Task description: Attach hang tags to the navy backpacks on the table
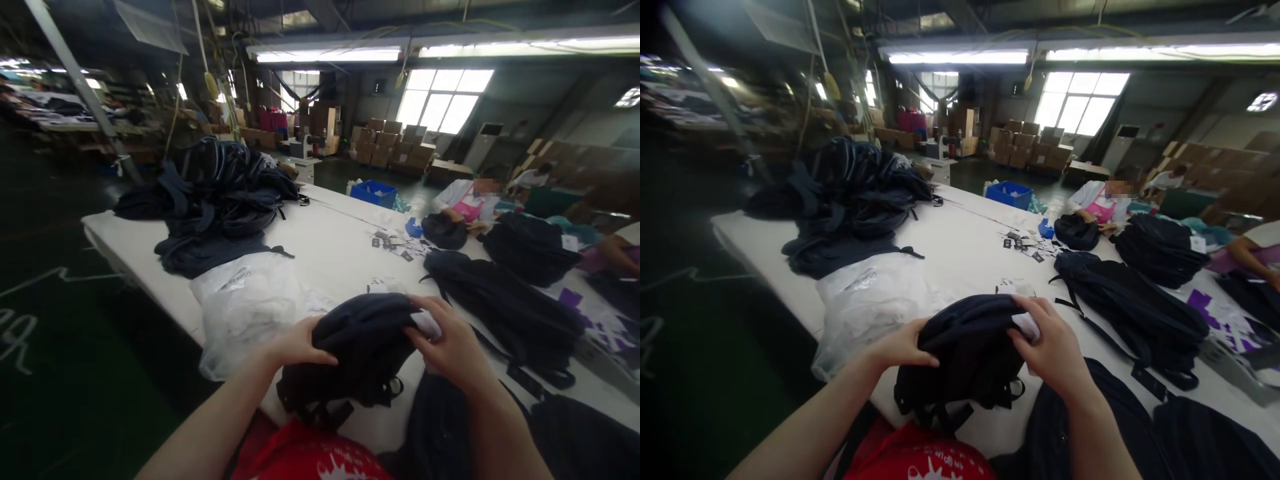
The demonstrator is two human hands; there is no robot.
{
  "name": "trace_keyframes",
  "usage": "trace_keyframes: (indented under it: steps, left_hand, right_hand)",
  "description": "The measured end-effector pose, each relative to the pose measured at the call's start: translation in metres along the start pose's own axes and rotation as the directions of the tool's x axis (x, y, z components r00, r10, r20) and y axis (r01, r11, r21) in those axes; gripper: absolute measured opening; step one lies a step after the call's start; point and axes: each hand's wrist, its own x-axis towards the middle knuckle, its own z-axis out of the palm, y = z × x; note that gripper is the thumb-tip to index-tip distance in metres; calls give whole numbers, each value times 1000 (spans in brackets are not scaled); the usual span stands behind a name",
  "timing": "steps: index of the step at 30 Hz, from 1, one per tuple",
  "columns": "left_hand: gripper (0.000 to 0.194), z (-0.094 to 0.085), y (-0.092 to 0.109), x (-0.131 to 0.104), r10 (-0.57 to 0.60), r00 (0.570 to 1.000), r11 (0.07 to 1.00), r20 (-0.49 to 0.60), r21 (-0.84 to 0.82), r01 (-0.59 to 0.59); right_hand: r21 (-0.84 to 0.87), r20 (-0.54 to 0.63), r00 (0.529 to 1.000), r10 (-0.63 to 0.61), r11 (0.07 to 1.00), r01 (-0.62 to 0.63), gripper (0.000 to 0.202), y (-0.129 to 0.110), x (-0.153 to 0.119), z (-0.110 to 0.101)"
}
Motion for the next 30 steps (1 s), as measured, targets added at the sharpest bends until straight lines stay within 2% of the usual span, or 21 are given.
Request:
trace_keyframes:
  steps: [2, 4, 6, 10, 13, 15, 17, 18, 20, 22, 25, 27, 30]
  left_hand:
    - [70, 0, 2, 0, 17, 1000, 987, 20, -160, -14]
    - [66, 1, 3, 2, 8, 1000, 972, 25, -236, -2]
    - [58, 3, 4, 4, 2, 1000, 988, 18, -152, 1]
    - [60, 7, 0, 11, 6, 998, 995, 60, 104, -12]
    - [53, 14, -4, 20, 1, 990, 988, 141, 151, -23]
    - [51, 23, -4, 28, 15, 987, 989, 160, 142, -38]
    - [52, 35, -1, 39, 16, 993, 993, 119, 112, -29]
    - [53, 42, 1, 45, 8, 997, 996, 78, 91, -15]
    - [53, 58, 5, 58, -17, 1000, 998, -15, 64, 18]
    - [52, 72, 8, 70, -41, 994, 996, -100, 69, 48]
    - [50, 89, 10, 81, -53, 988, 995, -148, 78, 65]
    - [45, 97, 14, 81, -34, 985, 994, -168, 98, 51]
    - [37, 104, 24, 74, 82, 967, 971, -240, 237, -24]
  right_hand:
    - [-22, 65, 998, 6, 1000, -5, 41, 1, 4, -5]
    - [-37, 103, 995, 7, 999, -3, 40, 4, 4, -11]
    - [-49, 114, 993, 17, 999, -12, 42, 8, 2, -17]
    - [-21, 158, 987, 42, 999, -39, 41, 24, -9, -31]
    - [23, 148, 987, 63, 997, -67, 38, 41, -17, -39]
    - [4, 85, 993, 85, 996, -85, 40, 50, -21, -41]
    - [-77, -66, 990, 125, 989, -130, 43, 52, -25, -39]
    - [-125, -173, 973, 151, 977, -173, 44, 50, -27, -38]
    - [-156, -375, 902, 216, 944, -291, 44, 42, -33, -35]
    - [-62, -462, 826, 323, 917, -393, 42, 29, -42, -32]
    - [126, -403, 772, 491, 866, -485, 41, 17, -57, -24]
    - [186, -349, 769, 536, 844, -504, 41, 17, -65, -20]
    - [250, -295, 776, 558, 829, -501, 40, 25, -74, -17]
